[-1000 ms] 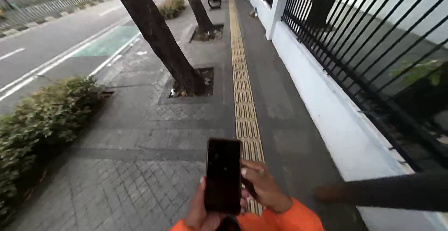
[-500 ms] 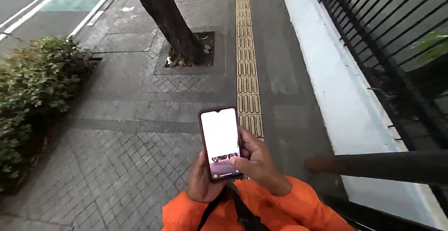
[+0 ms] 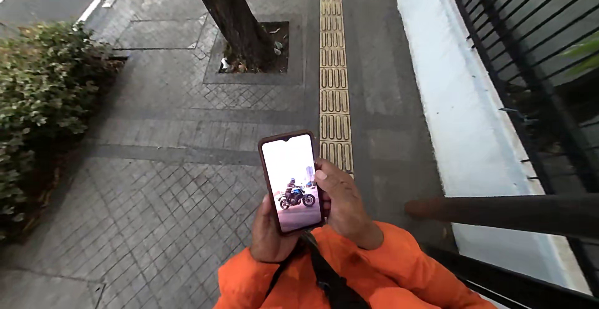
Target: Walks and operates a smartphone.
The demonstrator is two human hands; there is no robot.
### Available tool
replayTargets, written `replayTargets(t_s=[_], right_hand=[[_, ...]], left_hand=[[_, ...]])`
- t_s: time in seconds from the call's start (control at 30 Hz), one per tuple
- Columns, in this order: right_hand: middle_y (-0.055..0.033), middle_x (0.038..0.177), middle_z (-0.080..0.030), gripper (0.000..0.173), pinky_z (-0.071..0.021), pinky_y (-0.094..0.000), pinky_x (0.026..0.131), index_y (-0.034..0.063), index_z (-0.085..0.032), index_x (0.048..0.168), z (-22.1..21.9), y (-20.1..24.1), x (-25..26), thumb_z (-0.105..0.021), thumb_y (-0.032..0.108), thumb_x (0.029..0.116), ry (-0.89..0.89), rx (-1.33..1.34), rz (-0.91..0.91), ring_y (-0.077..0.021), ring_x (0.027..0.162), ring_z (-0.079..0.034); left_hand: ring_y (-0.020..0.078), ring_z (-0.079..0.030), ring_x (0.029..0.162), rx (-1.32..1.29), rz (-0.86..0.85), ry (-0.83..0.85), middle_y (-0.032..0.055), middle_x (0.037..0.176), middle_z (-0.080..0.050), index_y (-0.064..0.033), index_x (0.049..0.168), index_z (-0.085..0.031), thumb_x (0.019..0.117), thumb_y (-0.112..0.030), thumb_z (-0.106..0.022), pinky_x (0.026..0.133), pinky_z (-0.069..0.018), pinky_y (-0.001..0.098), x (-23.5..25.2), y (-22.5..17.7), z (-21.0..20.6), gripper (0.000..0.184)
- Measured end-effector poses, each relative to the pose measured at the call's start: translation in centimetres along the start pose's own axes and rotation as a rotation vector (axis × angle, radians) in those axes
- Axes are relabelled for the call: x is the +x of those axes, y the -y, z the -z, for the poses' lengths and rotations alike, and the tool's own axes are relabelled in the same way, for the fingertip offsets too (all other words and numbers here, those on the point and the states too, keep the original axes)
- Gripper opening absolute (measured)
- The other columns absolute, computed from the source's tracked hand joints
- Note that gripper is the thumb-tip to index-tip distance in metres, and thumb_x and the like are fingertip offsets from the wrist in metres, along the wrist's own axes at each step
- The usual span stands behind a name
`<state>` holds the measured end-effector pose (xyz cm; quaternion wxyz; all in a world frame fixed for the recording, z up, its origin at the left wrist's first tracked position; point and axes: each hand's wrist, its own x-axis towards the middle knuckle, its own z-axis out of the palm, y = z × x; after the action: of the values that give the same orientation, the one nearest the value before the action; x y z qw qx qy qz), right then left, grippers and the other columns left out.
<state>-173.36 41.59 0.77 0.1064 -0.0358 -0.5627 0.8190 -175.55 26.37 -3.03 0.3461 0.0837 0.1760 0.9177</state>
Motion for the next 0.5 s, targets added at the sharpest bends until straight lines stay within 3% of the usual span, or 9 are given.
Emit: replayTargets(t_s=[0.1,0.27,0.5], right_hand=[[-0.0031,0.100,-0.071,0.033,-0.0598,-0.0281,0.080,-0.0003,-0.059,0.130,-0.1,0.0,0.2,-0.044,0.015,0.1049,0.045,-0.020,0.015,-0.0080,0.088,-0.069],[-0.0088,0.103,-0.072,0.034,-0.0621,-0.0310,0.082,-0.0036,-0.056,0.130,-0.3,0.0,0.4,-0.054,0.007,0.0985,0.075,-0.082,0.051,-0.0135,0.091,-0.072],[-0.0082,0.103,-0.075,0.051,-0.0650,-0.0309,0.078,-0.0010,-0.054,0.135,-1.2,0.4,0.1,-0.071,0.014,0.0894,0.007,-0.206,0.030,-0.0150,0.089,-0.075]], left_hand=[[0.0265,-0.068,0.119,-0.009,-0.023,-0.005,0.0136,0.125,-0.072,-0.0125,0.130,-0.069,0.1003,-0.048,-0.058,0.103,-0.0542,0.0493,0.1,-0.2,0.1,0.048],[0.0283,-0.068,0.119,-0.042,-0.033,0.005,0.0157,0.126,-0.071,-0.0107,0.133,-0.065,0.1013,-0.045,-0.058,0.103,-0.0541,0.0509,0.1,-0.4,0.3,0.048],[0.0226,-0.071,0.113,0.079,-0.139,-0.024,0.0120,0.121,-0.074,-0.0105,0.129,-0.068,0.1009,-0.044,-0.060,0.100,-0.0575,0.0440,0.0,0.0,-0.2,0.045]])
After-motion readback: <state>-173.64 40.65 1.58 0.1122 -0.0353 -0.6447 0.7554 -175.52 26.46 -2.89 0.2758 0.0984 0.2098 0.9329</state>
